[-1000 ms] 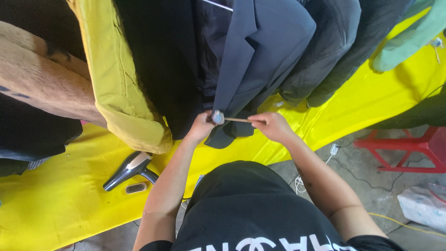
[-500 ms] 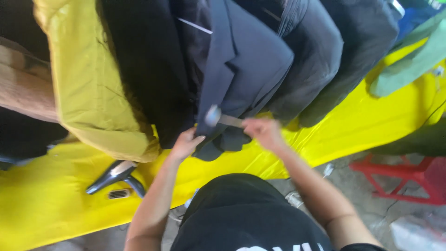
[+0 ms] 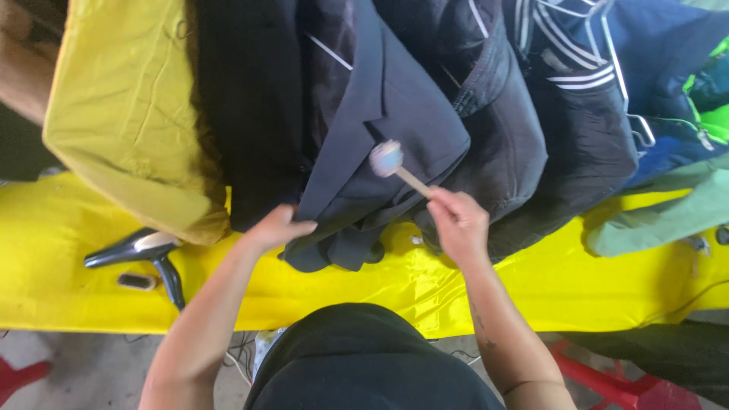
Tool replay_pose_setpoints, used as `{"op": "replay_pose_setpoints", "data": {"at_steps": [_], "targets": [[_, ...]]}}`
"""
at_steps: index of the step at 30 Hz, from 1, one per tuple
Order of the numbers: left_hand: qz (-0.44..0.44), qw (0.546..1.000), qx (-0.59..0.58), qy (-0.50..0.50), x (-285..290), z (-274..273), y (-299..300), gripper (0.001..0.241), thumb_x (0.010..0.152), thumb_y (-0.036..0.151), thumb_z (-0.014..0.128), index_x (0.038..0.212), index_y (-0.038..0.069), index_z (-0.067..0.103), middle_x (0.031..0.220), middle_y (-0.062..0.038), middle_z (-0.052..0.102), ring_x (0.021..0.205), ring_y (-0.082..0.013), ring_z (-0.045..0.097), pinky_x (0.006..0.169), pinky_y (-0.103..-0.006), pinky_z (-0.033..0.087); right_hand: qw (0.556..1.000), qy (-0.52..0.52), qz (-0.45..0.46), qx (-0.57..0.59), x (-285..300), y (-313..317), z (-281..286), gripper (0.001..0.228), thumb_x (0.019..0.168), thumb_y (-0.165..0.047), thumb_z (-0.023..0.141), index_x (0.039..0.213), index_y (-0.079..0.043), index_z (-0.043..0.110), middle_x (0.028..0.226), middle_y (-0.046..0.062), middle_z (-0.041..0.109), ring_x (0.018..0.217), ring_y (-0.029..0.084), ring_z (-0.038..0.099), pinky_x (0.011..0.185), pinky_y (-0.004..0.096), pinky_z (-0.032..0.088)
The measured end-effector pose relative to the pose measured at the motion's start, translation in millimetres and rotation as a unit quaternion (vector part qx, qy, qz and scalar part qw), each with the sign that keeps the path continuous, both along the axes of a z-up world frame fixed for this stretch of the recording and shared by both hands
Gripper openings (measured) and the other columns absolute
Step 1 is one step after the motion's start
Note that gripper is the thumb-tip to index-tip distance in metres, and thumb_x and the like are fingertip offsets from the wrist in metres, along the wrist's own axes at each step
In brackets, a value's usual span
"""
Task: Applying a substance to spots on jackets using a small applicator and drying them with a handheld hair dryer.
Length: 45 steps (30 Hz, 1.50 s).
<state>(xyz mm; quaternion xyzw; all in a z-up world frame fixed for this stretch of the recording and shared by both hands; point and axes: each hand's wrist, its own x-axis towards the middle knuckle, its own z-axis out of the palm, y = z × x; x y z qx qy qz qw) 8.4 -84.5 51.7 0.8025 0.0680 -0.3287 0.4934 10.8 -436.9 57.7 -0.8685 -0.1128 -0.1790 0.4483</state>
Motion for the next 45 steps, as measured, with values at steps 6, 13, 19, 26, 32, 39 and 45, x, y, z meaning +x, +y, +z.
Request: {"op": "replay_pose_setpoints", "data": {"at_steps": [6, 13, 19, 26, 32, 39, 45], "targets": [[0.078, 0.988, -0.113, -0.076, 62.7, -17.8, -27.1, 0.051, 0.086, 0.029, 0.078, 0.125, -0.002, 0.07, 0.117, -0.02, 0.074, 0.115, -0.0317, 0.069, 0.097, -0.0448, 0.056, 0.993, 0.097, 0.063, -0.021, -19.4, 20.8, -46.2, 0.021, 0.084, -0.017, 0.082, 0.104, -0.023, 0.085, 0.089, 0.001, 0.08, 0.087, 0.022, 0.076, 0.081, 0.034, 0.06], [0.073, 0.98, -0.159, -0.094, 100.0, -39.9, -18.2, 0.036, 0.084, 0.036, 0.084, 0.111, 0.013, 0.079, 0.098, -0.007, 0.079, 0.09, -0.0189, 0.076, 0.081, -0.0363, 0.062, 0.998, -0.02, -0.042, 0.032, 16.9, 30.2, 1.5, 0.018, 0.095, -0.009, 0.077, 0.113, -0.011, 0.08, 0.096, 0.009, 0.076, 0.087, 0.024, 0.072, 0.086, 0.035, 0.057], [0.063, 0.979, -0.167, -0.096, 77.2, -4.4, -19.2, 0.03, 0.085, 0.031, 0.08, 0.108, 0.01, 0.079, 0.096, -0.009, 0.078, 0.09, -0.0193, 0.075, 0.079, -0.0385, 0.061, 0.999, 0.008, -0.012, -0.038, -19.4, 71.0, -26.5, 0.022, 0.084, -0.013, 0.083, 0.105, -0.02, 0.083, 0.09, 0.006, 0.078, 0.087, 0.028, 0.074, 0.079, 0.041, 0.06], [0.044, 0.977, -0.202, -0.049, 60.4, -37.0, 11.5, 0.031, 0.09, 0.026, 0.078, 0.116, 0.01, 0.077, 0.106, -0.01, 0.078, 0.1, -0.0226, 0.074, 0.09, -0.0382, 0.059, 0.996, 0.02, -0.086, -0.028, -1.2, 72.9, 12.4, 0.019, 0.089, -0.014, 0.083, 0.108, -0.016, 0.083, 0.091, 0.01, 0.077, 0.086, 0.028, 0.074, 0.079, 0.038, 0.059], [0.018, 0.984, -0.168, -0.055, 45.1, -34.0, 17.5, 0.037, 0.093, 0.027, 0.073, 0.125, 0.008, 0.072, 0.12, -0.014, 0.074, 0.115, -0.0279, 0.069, 0.099, -0.0446, 0.054, 0.997, 0.015, -0.071, -0.013, 3.7, 89.5, 4.9, 0.019, 0.09, -0.01, 0.082, 0.109, -0.011, 0.082, 0.091, 0.013, 0.076, 0.087, 0.028, 0.073, 0.077, 0.039, 0.058], [0.057, 0.963, -0.217, -0.15, 61.3, -100.3, -0.2, 0.022, 0.093, 0.013, 0.07, 0.11, 0.001, 0.075, 0.098, -0.012, 0.075, 0.093, -0.0173, 0.065, 0.087, -0.0379, 0.056, 0.993, 0.113, 0.022, -0.024, -45.7, 83.7, -91.6, 0.021, 0.089, -0.017, 0.079, 0.11, -0.019, 0.082, 0.09, 0.006, 0.079, 0.08, 0.024, 0.074, 0.075, 0.038, 0.059], [0.042, 0.996, -0.014, -0.078, 67.5, -124.5, -3.7, 0.051, 0.084, 0.049, 0.082, 0.119, 0.013, 0.073, 0.101, -0.007, 0.075, 0.101, -0.0211, 0.074, 0.086, -0.0374, 0.058, 0.964, 0.264, -0.007, -0.04, -109.9, 51.7, -110.3, 0.02, 0.097, -0.017, 0.071, 0.115, -0.014, 0.08, 0.101, 0.012, 0.079, 0.091, 0.032, 0.074, 0.085, 0.042, 0.058]]}}
